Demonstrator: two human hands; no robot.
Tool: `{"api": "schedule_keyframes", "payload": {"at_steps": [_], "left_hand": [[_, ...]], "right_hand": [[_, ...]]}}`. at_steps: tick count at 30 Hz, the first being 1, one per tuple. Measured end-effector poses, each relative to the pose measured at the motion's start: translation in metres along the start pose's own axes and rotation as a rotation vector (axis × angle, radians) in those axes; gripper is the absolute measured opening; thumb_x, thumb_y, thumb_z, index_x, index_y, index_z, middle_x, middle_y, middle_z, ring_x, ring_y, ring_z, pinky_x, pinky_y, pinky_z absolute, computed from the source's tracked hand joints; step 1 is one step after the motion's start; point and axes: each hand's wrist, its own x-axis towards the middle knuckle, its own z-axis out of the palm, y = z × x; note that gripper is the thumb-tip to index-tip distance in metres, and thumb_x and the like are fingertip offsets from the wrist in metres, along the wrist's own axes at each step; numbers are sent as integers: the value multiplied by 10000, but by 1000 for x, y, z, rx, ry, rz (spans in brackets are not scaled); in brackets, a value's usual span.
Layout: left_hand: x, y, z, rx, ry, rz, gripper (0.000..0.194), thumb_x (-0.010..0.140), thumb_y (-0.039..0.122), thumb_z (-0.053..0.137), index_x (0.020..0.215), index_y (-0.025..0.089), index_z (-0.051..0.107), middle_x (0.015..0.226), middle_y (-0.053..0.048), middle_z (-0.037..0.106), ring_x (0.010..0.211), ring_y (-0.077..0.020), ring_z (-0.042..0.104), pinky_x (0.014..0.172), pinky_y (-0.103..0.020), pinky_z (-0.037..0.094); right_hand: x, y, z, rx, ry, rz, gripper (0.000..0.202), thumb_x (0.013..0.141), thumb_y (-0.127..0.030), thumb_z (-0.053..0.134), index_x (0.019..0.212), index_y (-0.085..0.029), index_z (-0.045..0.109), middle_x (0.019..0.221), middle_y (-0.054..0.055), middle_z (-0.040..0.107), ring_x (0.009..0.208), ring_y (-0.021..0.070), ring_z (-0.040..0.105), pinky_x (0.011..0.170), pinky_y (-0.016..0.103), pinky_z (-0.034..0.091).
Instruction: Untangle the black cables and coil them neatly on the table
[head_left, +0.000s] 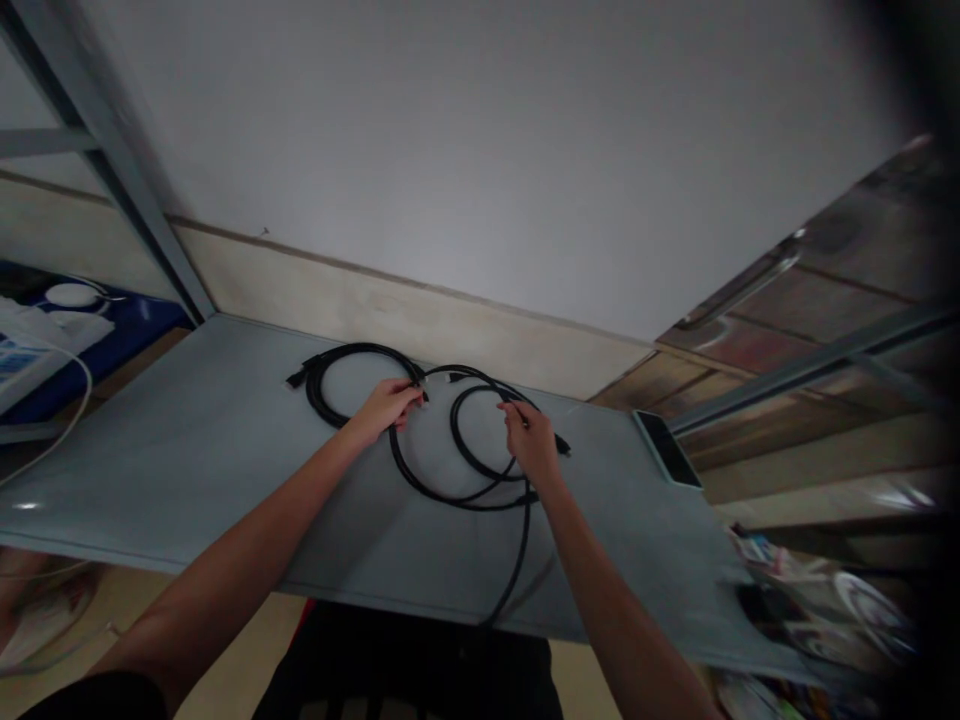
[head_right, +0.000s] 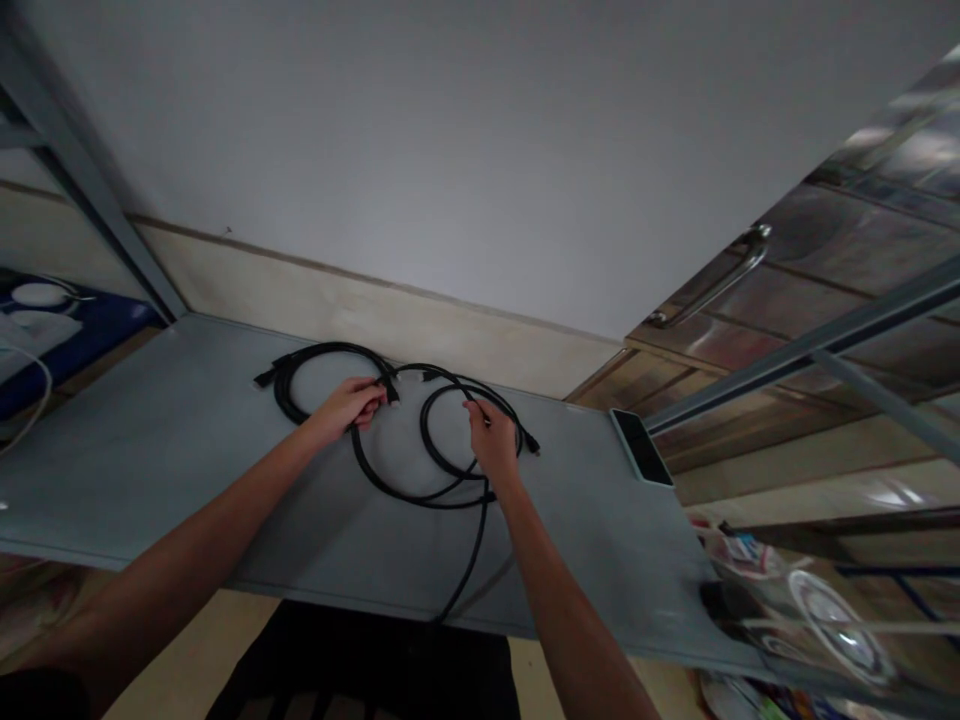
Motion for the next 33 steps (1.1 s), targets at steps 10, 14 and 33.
{"api": "schedule_keyframes", "payload": {"at_steps": [10,14,33], "left_hand": [[3,-2,-5,636,148,421,304,953,394,508,1047,172,692,940,-60,743,785,-175,664,710,-273,490],[1,-5,-2,758,111,517,289,963,353,519,1101,167,691,1000,-83,752,840,-200,681,775,-302,499],[6,-5,-12,711,106,362,314,979,373,426,942,176,668,782,-41,692,718,-181,641,680,-281,471]], "right_hand": [[56,-32,-1,-368,-257,-444,292,959,-329,505,891,-182,748,848,77,758,727,205,659,701,298,451],[57,-44,6,-386,-338,-492,284,971,-298,504,885,-178,746,830,72,745,740,201,657,701,289,450],[13,11,10,-153,-78,-80,312,972,-400,393,904,-190,614,621,-8,565,509,147,535,520,259,394]]}}
